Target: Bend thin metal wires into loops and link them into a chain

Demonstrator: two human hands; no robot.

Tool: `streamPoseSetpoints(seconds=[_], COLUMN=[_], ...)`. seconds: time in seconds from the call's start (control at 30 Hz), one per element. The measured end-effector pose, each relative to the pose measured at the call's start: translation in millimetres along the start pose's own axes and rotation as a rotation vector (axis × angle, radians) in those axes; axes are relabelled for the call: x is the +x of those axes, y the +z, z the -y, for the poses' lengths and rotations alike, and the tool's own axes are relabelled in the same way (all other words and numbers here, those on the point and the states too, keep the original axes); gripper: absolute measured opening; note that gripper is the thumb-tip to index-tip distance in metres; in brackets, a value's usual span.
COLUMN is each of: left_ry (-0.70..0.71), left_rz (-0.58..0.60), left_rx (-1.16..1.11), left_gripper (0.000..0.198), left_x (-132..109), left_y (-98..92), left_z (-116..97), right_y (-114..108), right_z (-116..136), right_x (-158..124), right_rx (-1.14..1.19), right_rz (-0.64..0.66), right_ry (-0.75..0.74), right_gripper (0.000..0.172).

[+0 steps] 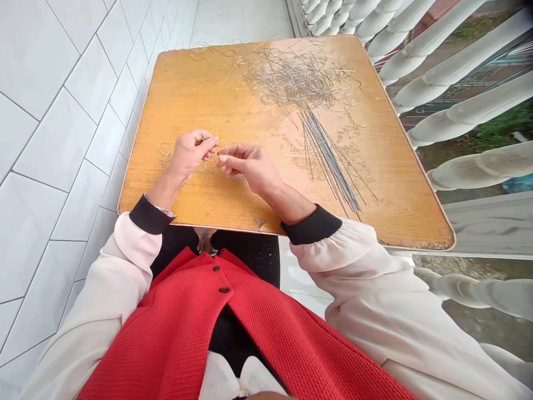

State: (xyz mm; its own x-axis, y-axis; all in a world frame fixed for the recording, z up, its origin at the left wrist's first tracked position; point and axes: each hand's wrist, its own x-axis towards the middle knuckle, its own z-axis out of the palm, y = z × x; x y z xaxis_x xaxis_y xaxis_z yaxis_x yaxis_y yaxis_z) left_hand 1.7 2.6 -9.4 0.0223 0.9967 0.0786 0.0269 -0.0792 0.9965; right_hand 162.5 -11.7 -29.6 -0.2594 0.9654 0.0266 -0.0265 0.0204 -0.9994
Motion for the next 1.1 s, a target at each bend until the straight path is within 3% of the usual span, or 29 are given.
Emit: streamPoseSetpoints(seconds=[0.1,0.23,0.33,0.47,0.87,1.1], left_ry=[0.019,0.026,0.024,0.023,-0.011,-0.106], left_rz=[0.047,0.096,0.106,0.096,0.116,0.396], left_rx=[0.019,0.057,0.071,0.075,0.112,0.239], left_gripper=[0.028,0.028,0.028,0.031,0.03,0.03], left_x=[-0.3,-0.9,-0.6,-0.3,-0.3,2.0], left_y=[-0.9,0.1,0.4,1.1,-1.0,-4.7], left_z=[0.4,2.3,3.0,2.6,1.0,2.2], right_y=[-6.0,-8.5,-8.1,-7.9,-8.8,-11.3], right_z=[-6.0,-23.2,-30.9,-29.1,-21.5,-1.2], right_x=[4.0,9.0,8.7,5.8,1.8,6.3], right_rx=[-0.105,-0.442,-0.649,-0.754,-0.614,-0.19], right_rz=[-0.088,-0.222,-0.237,-0.218,-0.165,-0.163], right_ry=[-0.104,-0.34,-0.465,-0.538,-0.413,-0.082], right_gripper=[0.033,0.027,0.02,0.021,0.015,0.023])
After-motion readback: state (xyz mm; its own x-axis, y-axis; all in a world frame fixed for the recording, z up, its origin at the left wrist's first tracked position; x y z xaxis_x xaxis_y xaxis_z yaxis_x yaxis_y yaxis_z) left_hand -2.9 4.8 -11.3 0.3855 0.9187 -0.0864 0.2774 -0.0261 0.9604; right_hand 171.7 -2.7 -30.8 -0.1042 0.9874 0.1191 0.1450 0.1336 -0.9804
